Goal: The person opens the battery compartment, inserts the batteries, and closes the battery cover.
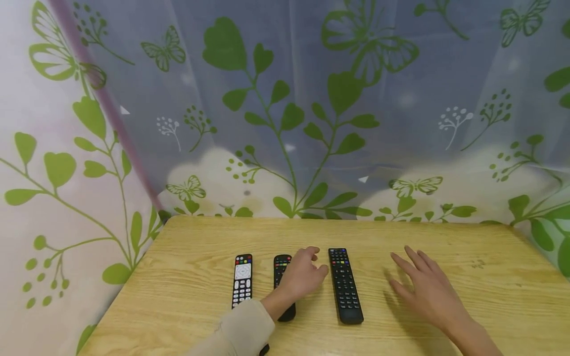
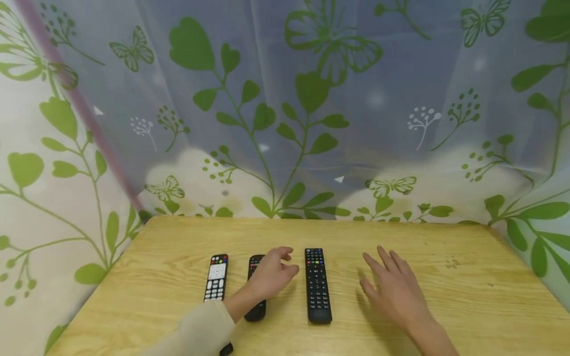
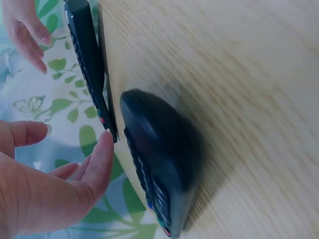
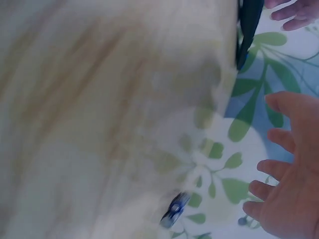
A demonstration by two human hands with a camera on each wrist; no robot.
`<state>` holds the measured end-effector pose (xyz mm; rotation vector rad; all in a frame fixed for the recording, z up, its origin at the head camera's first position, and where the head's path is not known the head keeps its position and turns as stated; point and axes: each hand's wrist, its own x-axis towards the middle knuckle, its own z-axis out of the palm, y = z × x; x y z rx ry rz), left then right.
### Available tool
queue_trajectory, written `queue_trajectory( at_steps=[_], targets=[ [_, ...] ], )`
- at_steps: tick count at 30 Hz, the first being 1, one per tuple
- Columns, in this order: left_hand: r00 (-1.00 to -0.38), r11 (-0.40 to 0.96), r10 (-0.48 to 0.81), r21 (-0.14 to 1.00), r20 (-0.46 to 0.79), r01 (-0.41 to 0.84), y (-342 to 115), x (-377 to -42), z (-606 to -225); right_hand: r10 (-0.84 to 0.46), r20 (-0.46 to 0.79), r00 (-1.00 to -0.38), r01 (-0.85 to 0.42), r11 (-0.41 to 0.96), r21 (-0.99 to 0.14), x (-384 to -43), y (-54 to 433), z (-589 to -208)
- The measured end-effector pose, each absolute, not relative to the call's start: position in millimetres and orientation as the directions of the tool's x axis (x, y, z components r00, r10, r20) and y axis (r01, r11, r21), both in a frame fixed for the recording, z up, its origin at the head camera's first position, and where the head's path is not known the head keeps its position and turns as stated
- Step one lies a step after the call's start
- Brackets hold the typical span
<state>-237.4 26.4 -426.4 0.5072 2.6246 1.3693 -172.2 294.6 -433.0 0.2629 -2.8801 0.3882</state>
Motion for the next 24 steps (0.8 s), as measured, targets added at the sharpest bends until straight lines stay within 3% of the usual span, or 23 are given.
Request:
queue_trajectory(
  at_steps=[11,24],
  targets=[
    [-0.947,0.678,0.313,0.714,-0.067,0.173,60,-241,-430,-0.102,0.158,-0.982,-0.141,0.955,-0.261,-162,322,-446],
    [-0.959,0.877,0.248,0.452,-0.138,0.162,97,-245,-432,-0.101,0.164,-0.981,-0.141,0.956,-0.257,-157,329,-447]
  ],
)
